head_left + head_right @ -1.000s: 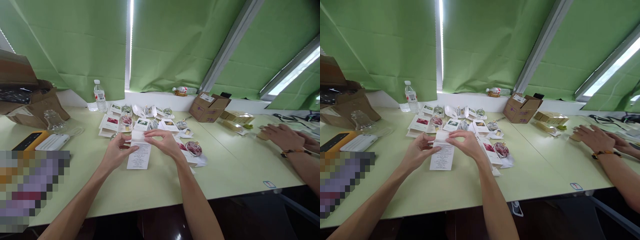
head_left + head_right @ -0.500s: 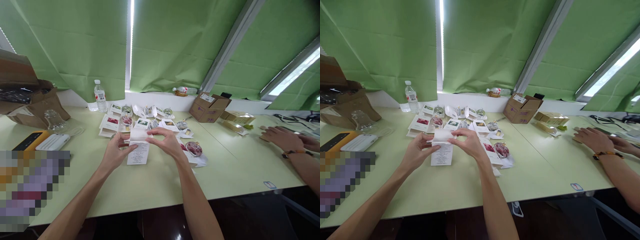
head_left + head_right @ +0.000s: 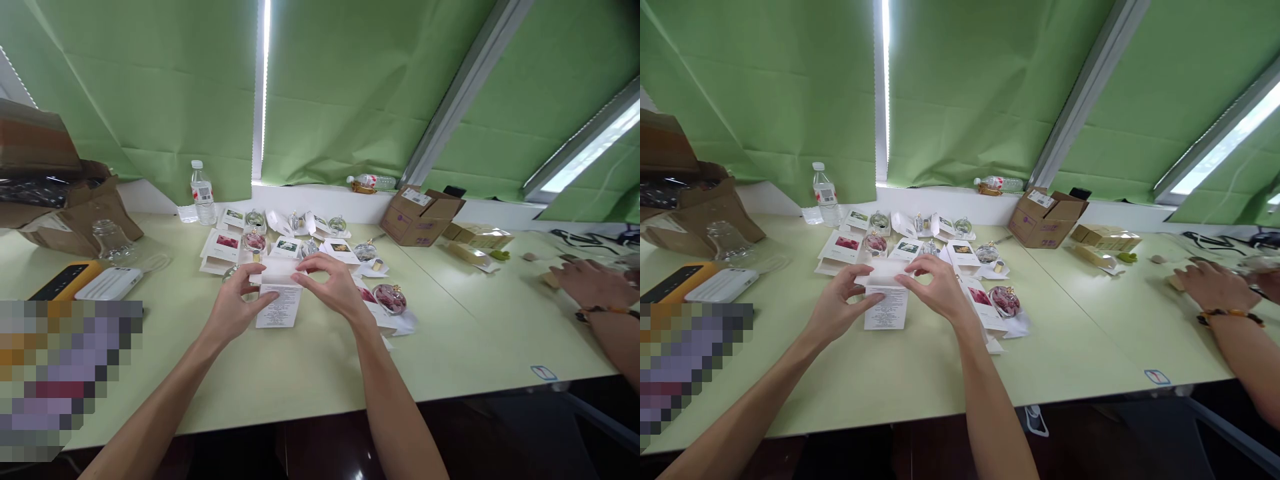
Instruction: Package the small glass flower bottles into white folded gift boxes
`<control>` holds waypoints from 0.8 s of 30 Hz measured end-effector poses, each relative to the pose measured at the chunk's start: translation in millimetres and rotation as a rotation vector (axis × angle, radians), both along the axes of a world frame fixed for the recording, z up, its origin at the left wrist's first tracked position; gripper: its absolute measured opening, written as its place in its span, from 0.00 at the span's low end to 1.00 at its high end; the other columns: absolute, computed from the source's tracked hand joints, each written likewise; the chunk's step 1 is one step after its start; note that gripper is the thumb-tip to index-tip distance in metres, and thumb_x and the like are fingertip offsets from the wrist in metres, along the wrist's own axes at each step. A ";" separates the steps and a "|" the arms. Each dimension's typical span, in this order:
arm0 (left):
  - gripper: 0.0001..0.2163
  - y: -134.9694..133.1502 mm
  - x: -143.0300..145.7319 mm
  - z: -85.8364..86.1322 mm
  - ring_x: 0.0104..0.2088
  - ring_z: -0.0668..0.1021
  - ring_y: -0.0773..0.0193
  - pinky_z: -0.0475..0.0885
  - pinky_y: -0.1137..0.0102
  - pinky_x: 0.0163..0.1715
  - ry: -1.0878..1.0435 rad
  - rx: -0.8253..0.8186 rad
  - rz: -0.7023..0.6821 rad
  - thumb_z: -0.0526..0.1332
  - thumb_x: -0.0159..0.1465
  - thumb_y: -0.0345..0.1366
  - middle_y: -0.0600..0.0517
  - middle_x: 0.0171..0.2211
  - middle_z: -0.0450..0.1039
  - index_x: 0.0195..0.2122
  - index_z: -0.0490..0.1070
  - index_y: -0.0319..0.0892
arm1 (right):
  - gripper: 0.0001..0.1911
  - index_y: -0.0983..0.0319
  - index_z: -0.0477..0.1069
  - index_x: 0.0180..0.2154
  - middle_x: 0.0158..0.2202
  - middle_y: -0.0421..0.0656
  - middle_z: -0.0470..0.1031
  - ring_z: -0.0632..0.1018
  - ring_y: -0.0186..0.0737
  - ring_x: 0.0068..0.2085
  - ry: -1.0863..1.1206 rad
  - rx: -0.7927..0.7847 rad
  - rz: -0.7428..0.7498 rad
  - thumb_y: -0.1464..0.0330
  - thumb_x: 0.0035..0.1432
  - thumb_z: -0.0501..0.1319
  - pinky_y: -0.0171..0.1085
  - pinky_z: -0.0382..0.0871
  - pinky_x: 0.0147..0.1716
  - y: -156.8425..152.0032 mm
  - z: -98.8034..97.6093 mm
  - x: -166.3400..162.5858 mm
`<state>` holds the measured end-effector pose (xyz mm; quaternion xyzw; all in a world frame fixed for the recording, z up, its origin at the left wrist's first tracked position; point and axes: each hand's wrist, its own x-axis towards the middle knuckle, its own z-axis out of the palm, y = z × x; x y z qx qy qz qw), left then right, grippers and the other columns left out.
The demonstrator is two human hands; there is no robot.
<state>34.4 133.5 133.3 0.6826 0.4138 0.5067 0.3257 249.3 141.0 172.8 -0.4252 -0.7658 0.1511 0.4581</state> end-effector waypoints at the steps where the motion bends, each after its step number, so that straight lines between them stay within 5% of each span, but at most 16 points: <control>1: 0.18 -0.1 -0.1 0.0 0.44 0.77 0.61 0.75 0.64 0.46 0.010 0.002 0.005 0.66 0.58 0.41 0.51 0.50 0.69 0.48 0.66 0.48 | 0.11 0.57 0.77 0.35 0.38 0.44 0.76 0.76 0.42 0.40 0.003 0.003 0.004 0.57 0.56 0.66 0.42 0.72 0.42 -0.8 0.5 -0.9; 11: 0.17 -0.3 -0.4 -2.3 0.44 0.76 0.61 0.76 0.64 0.44 0.176 0.157 0.073 0.64 0.61 0.40 0.51 0.51 0.68 0.51 0.65 0.50 | 0.12 0.57 0.78 0.40 0.44 0.45 0.71 0.69 0.33 0.29 -0.031 -0.003 -0.024 0.59 0.56 0.65 0.39 0.72 0.35 -2.0 -0.9 -4.8; 19: 0.16 4.8 0.3 -11.0 0.45 0.76 0.64 0.79 0.67 0.44 0.178 0.311 0.113 0.64 0.61 0.36 0.52 0.50 0.66 0.50 0.66 0.49 | 0.17 0.58 0.76 0.44 0.46 0.45 0.75 0.77 0.40 0.41 0.059 -0.182 0.020 0.55 0.63 0.57 0.38 0.74 0.38 -0.6 -2.3 -7.8; 24: 0.17 4.9 -0.2 -12.3 0.44 0.77 0.62 0.80 0.65 0.42 0.211 0.262 0.125 0.63 0.62 0.38 0.51 0.51 0.66 0.51 0.65 0.50 | 0.18 0.59 0.75 0.43 0.44 0.44 0.78 0.77 0.42 0.44 0.064 -0.205 0.009 0.55 0.64 0.55 0.40 0.72 0.42 -3.7 1.3 -9.5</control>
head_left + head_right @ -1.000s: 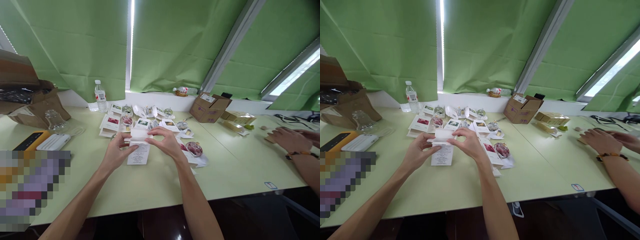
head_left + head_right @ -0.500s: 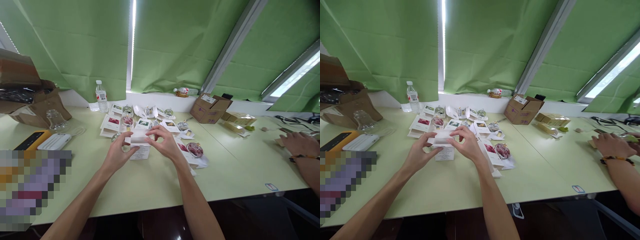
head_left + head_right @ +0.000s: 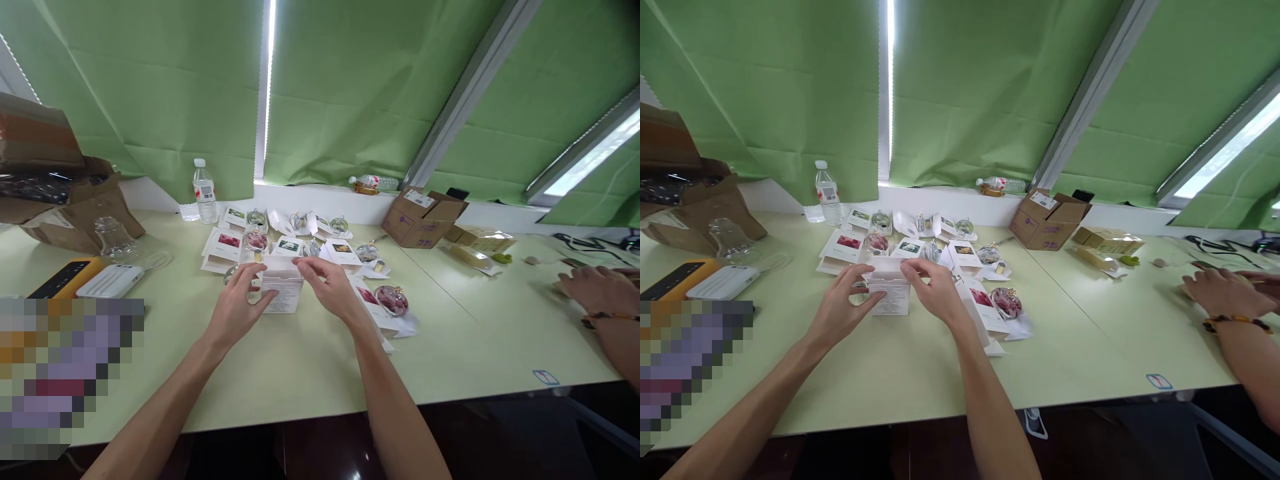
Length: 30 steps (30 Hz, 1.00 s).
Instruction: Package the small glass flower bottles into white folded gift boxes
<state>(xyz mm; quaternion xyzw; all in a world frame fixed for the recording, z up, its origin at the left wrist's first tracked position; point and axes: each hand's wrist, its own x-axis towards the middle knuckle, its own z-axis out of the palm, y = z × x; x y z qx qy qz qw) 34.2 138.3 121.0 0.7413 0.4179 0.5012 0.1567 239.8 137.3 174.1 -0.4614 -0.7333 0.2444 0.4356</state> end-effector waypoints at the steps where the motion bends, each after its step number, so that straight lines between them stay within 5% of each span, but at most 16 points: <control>1: 0.17 -0.3 -0.2 0.1 0.44 0.77 0.62 0.80 0.64 0.42 0.013 -0.006 0.009 0.63 0.62 0.38 0.51 0.51 0.66 0.51 0.65 0.50 | 0.17 0.58 0.75 0.43 0.44 0.44 0.77 0.77 0.42 0.44 0.006 -0.008 0.003 0.54 0.62 0.58 0.40 0.72 0.44 -0.9 0.9 -0.3; 6: 0.20 -1.4 -0.9 0.2 0.41 0.78 0.62 0.80 0.64 0.39 0.056 -0.011 0.058 0.63 0.62 0.40 0.49 0.50 0.67 0.55 0.62 0.50 | 0.19 0.58 0.73 0.41 0.47 0.44 0.75 0.76 0.42 0.46 0.006 0.037 0.087 0.56 0.51 0.69 0.42 0.72 0.48 -2.3 -0.2 -1.5; 13: 0.26 -3.0 0.5 1.3 0.42 0.77 0.61 0.79 0.65 0.38 0.041 -0.052 0.075 0.65 0.60 0.43 0.49 0.50 0.68 0.58 0.58 0.50 | 0.10 0.57 0.75 0.40 0.44 0.43 0.75 0.73 0.43 0.50 -0.122 0.159 0.078 0.67 0.54 0.67 0.41 0.71 0.45 6.2 -11.5 2.6; 17: 0.21 -4.8 0.6 5.7 0.47 0.76 0.59 0.77 0.63 0.42 -0.039 0.004 0.095 0.61 0.64 0.43 0.47 0.51 0.69 0.56 0.61 0.48 | 0.08 0.57 0.74 0.40 0.43 0.42 0.74 0.75 0.41 0.45 -0.151 0.189 0.061 0.70 0.56 0.65 0.42 0.70 0.46 8.6 -13.9 3.1; 26: 0.11 -5.2 -7.2 15.3 0.45 0.76 0.60 0.76 0.68 0.36 -0.207 0.032 0.242 0.57 0.67 0.41 0.48 0.48 0.72 0.49 0.66 0.45 | 0.07 0.56 0.74 0.40 0.48 0.44 0.73 0.72 0.47 0.55 -0.242 0.255 -0.069 0.71 0.57 0.62 0.45 0.66 0.53 13.9 -22.6 2.8; 30: 0.11 -1.9 -10.7 15.1 0.43 0.77 0.61 0.74 0.65 0.43 -0.220 0.039 0.261 0.57 0.67 0.41 0.49 0.47 0.73 0.47 0.67 0.44 | 0.10 0.55 0.74 0.42 0.51 0.45 0.72 0.70 0.48 0.58 -0.260 0.267 -0.078 0.69 0.58 0.62 0.46 0.67 0.53 14.5 -24.0 2.8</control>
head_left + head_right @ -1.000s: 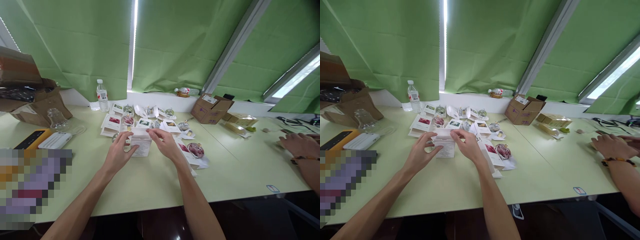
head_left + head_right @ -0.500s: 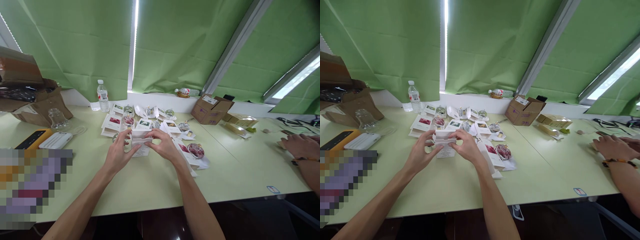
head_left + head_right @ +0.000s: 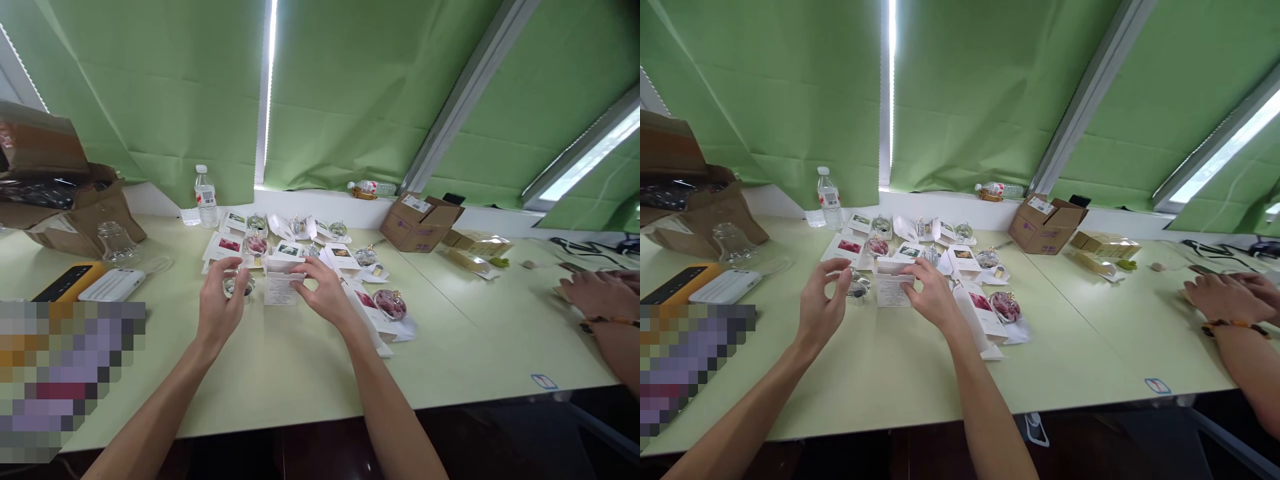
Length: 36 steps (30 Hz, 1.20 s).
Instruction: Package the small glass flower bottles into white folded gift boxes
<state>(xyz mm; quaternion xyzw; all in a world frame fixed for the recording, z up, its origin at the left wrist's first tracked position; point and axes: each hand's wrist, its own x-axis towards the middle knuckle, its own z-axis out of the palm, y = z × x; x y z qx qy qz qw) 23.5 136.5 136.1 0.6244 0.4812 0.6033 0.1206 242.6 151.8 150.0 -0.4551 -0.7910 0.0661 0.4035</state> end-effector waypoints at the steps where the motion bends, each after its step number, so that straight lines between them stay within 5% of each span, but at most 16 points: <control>1: 0.10 0.9 -1.1 -0.1 0.43 0.77 0.61 0.74 0.64 0.43 0.004 0.001 0.006 0.57 0.67 0.41 0.49 0.46 0.73 0.47 0.68 0.44 | 0.10 0.55 0.74 0.43 0.51 0.45 0.72 0.70 0.48 0.58 -0.002 0.005 -0.001 0.69 0.58 0.61 0.47 0.67 0.54 -0.1 -0.1 -0.1; 15: 0.09 25.1 -30.4 -3.1 0.35 0.74 0.62 0.71 0.68 0.36 0.147 0.070 0.142 0.54 0.67 0.41 0.50 0.37 0.73 0.38 0.70 0.43 | 0.13 0.55 0.70 0.49 0.59 0.47 0.65 0.71 0.47 0.57 0.059 0.025 -0.022 0.63 0.62 0.59 0.46 0.70 0.51 -7.2 6.8 -2.0; 21: 0.08 23.2 -44.4 -15.7 0.25 0.70 0.68 0.67 0.72 0.28 0.403 0.072 0.016 0.55 0.66 0.40 0.53 0.29 0.71 0.35 0.70 0.43 | 0.11 0.56 0.70 0.47 0.56 0.48 0.68 0.69 0.47 0.58 0.161 0.159 -0.041 0.64 0.62 0.58 0.47 0.67 0.55 -13.2 16.0 -8.3; 28: 0.10 21.4 -45.5 -24.9 0.24 0.72 0.66 0.65 0.73 0.26 0.607 -0.112 -0.141 0.55 0.65 0.44 0.55 0.26 0.71 0.38 0.71 0.46 | 0.06 0.58 0.73 0.38 0.41 0.47 0.77 0.77 0.46 0.44 0.331 0.386 -0.089 0.68 0.62 0.58 0.46 0.72 0.46 -19.8 18.4 -10.4; 36: 0.07 24.7 -45.4 -34.8 0.31 0.78 0.64 0.67 0.72 0.28 0.728 -0.170 -0.130 0.57 0.64 0.40 0.55 0.40 0.77 0.40 0.73 0.52 | 0.11 0.58 0.70 0.26 0.22 0.42 0.72 0.71 0.37 0.23 0.157 0.302 0.067 0.66 0.61 0.57 0.39 0.67 0.25 -28.8 3.7 -25.5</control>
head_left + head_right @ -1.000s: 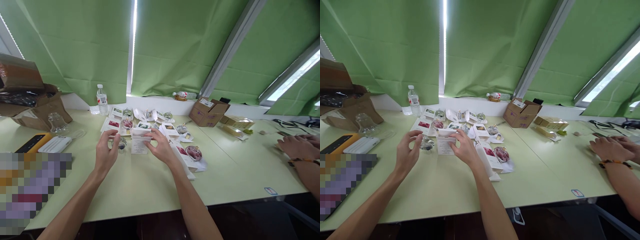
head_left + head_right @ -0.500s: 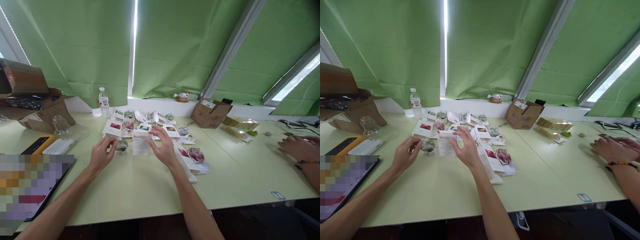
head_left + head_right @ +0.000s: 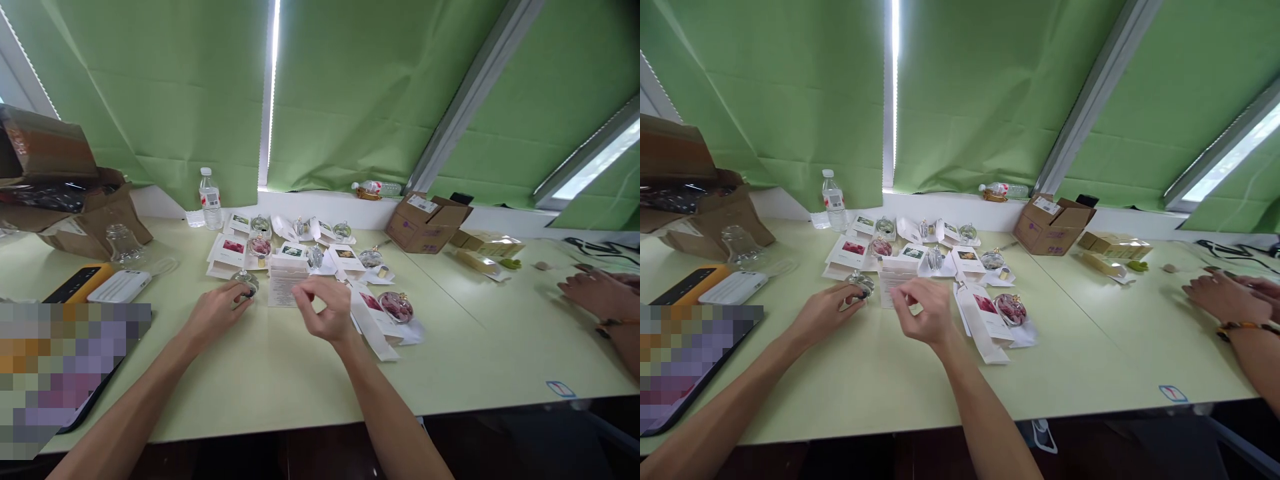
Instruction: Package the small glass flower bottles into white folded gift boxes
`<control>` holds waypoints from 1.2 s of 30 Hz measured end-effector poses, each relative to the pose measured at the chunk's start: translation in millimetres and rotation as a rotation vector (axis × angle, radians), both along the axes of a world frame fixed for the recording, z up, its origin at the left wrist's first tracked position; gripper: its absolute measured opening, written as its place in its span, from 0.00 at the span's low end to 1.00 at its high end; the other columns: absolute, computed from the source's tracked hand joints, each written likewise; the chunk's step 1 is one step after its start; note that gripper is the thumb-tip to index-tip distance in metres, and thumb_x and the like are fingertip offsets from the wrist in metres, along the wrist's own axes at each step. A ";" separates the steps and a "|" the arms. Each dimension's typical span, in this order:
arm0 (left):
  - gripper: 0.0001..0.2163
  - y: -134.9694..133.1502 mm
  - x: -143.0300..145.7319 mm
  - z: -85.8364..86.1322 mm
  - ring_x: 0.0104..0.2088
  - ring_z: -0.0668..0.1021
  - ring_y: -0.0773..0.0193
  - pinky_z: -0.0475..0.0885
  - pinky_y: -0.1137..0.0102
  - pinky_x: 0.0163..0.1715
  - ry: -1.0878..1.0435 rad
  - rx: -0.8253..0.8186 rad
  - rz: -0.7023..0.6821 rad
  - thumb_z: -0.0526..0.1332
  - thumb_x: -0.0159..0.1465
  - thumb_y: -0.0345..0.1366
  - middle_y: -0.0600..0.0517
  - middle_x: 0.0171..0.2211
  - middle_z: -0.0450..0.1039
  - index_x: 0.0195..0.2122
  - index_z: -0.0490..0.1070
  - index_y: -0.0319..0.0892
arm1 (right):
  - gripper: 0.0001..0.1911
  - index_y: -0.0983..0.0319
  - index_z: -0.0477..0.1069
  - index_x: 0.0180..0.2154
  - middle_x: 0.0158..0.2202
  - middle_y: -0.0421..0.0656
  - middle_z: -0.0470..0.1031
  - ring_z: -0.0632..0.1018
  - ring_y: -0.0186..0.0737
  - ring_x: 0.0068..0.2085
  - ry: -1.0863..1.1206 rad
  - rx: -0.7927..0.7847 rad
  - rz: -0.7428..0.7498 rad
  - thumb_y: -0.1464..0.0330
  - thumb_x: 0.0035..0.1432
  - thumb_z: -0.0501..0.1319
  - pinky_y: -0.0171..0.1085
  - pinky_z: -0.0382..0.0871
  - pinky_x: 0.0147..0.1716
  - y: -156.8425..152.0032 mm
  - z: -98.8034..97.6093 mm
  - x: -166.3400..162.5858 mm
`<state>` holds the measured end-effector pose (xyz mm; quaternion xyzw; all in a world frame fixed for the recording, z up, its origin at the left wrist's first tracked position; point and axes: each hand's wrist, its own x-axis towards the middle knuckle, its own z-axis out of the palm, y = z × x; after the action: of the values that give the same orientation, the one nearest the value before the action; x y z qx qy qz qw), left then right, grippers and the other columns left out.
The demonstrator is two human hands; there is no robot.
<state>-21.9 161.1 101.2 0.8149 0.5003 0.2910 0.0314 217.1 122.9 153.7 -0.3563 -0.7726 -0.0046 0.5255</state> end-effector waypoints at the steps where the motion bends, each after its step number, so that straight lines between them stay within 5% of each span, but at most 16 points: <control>1: 0.07 0.4 -0.1 -1.0 0.32 0.78 0.63 0.67 0.72 0.28 0.008 -0.001 -0.001 0.56 0.64 0.40 0.55 0.42 0.77 0.39 0.73 0.52 | 0.12 0.58 0.69 0.25 0.21 0.41 0.72 0.70 0.36 0.22 -0.046 -0.023 0.021 0.65 0.61 0.56 0.38 0.66 0.24 -0.5 -0.9 -2.8; 17: 0.09 -5.9 4.8 0.3 0.27 0.76 0.65 0.67 0.71 0.25 -0.005 0.002 -0.026 0.55 0.65 0.41 0.54 0.42 0.75 0.33 0.75 0.50 | 0.11 0.59 0.76 0.32 0.27 0.41 0.79 0.76 0.37 0.28 -0.491 -0.373 0.064 0.66 0.61 0.57 0.36 0.63 0.32 -6.6 -8.1 -22.5; 25: 0.08 -7.9 8.4 7.0 0.28 0.76 0.64 0.72 0.70 0.29 -0.173 -0.154 -0.147 0.58 0.64 0.42 0.53 0.37 0.77 0.35 0.74 0.48 | 0.15 0.59 0.73 0.48 0.30 0.42 0.81 0.80 0.44 0.36 -0.536 -0.537 -0.005 0.62 0.63 0.57 0.37 0.64 0.33 -2.7 -13.3 -23.8; 31: 0.13 -13.4 13.7 10.4 0.24 0.76 0.66 0.73 0.71 0.24 -0.432 -0.337 -0.163 0.59 0.62 0.46 0.51 0.38 0.77 0.45 0.71 0.46 | 0.14 0.58 0.73 0.44 0.28 0.41 0.79 0.79 0.43 0.33 -0.566 -0.535 -0.049 0.59 0.63 0.58 0.36 0.61 0.30 -1.7 -16.4 -27.2; 36: 0.15 -15.7 16.5 13.2 0.25 0.77 0.65 0.74 0.70 0.25 -0.443 -0.430 -0.199 0.58 0.63 0.47 0.51 0.37 0.78 0.45 0.74 0.47 | 0.12 0.59 0.74 0.39 0.30 0.43 0.79 0.77 0.41 0.30 -0.616 -0.528 -0.117 0.60 0.63 0.56 0.35 0.58 0.27 0.6 -23.4 -30.5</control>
<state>-5.4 145.5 114.5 0.7514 0.4493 0.3444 0.3390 186.7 123.6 130.3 -0.5041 -0.8470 0.0576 0.1588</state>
